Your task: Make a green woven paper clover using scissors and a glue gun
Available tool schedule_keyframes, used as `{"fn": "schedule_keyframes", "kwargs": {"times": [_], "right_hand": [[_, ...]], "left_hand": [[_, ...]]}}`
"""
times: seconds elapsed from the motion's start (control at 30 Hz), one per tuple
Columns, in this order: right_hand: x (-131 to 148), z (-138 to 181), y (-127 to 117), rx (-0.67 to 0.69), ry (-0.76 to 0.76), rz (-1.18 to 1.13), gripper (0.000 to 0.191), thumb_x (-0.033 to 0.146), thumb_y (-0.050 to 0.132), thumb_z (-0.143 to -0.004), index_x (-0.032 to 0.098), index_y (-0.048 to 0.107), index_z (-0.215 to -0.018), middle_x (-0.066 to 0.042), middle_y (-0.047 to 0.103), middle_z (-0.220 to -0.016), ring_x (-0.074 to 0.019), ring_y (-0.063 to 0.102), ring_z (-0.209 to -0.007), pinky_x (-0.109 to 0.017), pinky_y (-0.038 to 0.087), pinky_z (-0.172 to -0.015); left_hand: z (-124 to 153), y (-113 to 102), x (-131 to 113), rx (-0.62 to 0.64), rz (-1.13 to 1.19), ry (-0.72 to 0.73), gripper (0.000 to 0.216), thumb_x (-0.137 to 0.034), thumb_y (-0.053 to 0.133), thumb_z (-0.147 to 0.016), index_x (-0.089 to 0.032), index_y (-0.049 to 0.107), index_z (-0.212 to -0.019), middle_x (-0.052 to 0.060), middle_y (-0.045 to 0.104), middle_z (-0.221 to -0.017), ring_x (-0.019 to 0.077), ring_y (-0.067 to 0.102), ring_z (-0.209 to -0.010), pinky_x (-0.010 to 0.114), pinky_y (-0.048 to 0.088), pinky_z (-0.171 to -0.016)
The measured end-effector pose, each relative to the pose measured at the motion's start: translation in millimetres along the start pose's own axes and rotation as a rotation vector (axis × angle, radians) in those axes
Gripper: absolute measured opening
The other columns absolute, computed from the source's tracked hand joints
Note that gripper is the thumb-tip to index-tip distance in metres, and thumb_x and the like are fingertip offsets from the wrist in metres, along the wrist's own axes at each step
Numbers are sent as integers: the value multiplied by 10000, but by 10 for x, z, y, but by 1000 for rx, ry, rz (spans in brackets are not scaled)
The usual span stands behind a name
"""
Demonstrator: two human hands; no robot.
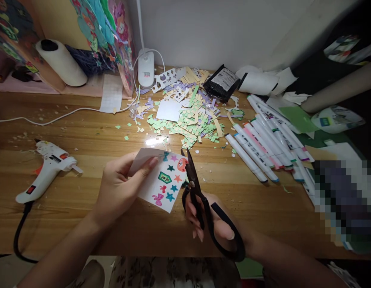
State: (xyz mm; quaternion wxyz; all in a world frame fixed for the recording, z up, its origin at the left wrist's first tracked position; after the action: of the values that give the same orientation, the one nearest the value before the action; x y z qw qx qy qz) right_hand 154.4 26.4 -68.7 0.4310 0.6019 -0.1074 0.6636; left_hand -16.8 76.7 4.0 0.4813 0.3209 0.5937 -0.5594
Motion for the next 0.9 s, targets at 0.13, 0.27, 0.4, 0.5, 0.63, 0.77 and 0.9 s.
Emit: {"fn": "schedule_keyframes", "kwargs": {"times": [0.13,0.27,0.4,0.5,0.63,0.77,0.9], "right_hand": [[-23,23,0,36,67,83,703,847,501,-510,207,411,-785,62,419,-639,-69,381,-466,-243,466,-483],[39,32,13,70,59,120,688,843,499,-526,212,404,-783,59,421,-643,-72,383,-458,-238,453,-474],[44,33,15,95,100,178,694,845,508,-506,208,403,-761,52,426,-648,-76,386,-474,-236,435,-477],[70,27,32,116,114,215,697,847,513,-493,204,405,-738,38,439,-659,-84,386,-501,-232,414,-473],[125,14,42,125,94,244,696,858,495,-498,205,403,-719,24,446,-668,-93,385,-520,-231,387,-461],[75,37,34,148,133,232,696,841,535,-484,202,424,-735,35,451,-638,-90,388,-492,-227,366,-436],[40,44,46,164,214,207,679,832,522,-502,202,423,-736,60,435,-594,-76,394,-430,-214,341,-399]], "left_hand": [[-10,-56,56,4,-2,-15,216,-402,668,-762,-192,667,-710,-27,564,-583,107,476,-506,195,363,-432],[-32,-96,61,12,0,-17,222,-405,674,-755,-195,660,-684,-37,529,-539,93,449,-465,201,312,-403],[-93,-160,29,11,46,-30,200,-383,722,-712,-187,681,-714,-25,578,-576,93,502,-475,187,348,-392],[-151,-194,29,33,71,-54,220,-367,745,-689,-160,672,-688,-22,567,-541,81,488,-440,174,334,-361],[-201,-205,53,73,86,-59,238,-368,756,-674,-148,665,-665,-24,550,-512,76,486,-432,159,319,-341],[-222,-251,97,62,72,-50,239,-372,764,-663,-153,681,-706,-27,542,-513,78,491,-432,157,320,-335],[-241,-286,120,56,49,-56,253,-379,763,-653,-147,690,-722,-16,546,-513,90,498,-439,166,337,-336]]}}
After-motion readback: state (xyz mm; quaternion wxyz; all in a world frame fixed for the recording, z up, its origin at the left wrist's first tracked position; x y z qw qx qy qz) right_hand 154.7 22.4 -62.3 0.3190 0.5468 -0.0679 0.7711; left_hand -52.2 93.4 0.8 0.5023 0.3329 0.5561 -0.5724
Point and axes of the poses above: each hand's wrist, its own z-axis away from the middle knuckle, its own y-axis out of the palm, x = y × z, the point moved 9 cm from there along -z, towards the middle knuckle
